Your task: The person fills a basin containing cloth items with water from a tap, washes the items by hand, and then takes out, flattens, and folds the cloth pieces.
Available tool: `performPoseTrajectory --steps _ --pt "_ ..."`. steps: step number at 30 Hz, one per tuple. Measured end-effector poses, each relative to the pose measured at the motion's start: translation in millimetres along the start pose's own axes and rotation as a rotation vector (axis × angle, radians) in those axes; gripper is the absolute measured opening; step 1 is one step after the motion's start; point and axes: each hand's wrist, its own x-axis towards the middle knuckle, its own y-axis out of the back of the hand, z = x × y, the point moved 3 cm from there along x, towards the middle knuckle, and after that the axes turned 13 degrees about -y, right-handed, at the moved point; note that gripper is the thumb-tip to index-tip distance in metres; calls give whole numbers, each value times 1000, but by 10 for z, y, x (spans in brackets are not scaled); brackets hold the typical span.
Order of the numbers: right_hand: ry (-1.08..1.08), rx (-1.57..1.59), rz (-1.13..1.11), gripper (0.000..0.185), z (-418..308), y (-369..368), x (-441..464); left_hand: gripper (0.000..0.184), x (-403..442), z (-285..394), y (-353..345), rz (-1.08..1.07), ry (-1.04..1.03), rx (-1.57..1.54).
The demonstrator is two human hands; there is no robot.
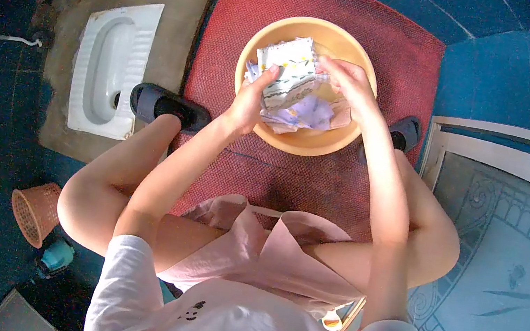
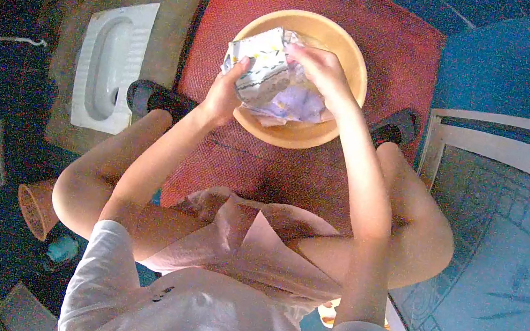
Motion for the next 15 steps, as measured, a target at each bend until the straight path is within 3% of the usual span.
performPoseTrajectory --steps 2,8,15 --pt "235 -164 -16 11 -51 -108 -78 42 -32 36 -34 -4 -29 54" --pt "319 -144 58 11 -74 -53 -143 42 -47 13 -116 -12 -88 115" --pt "206 48 72 11 -87 36 -89 44 -38 -34 -119 -10 -89 138"
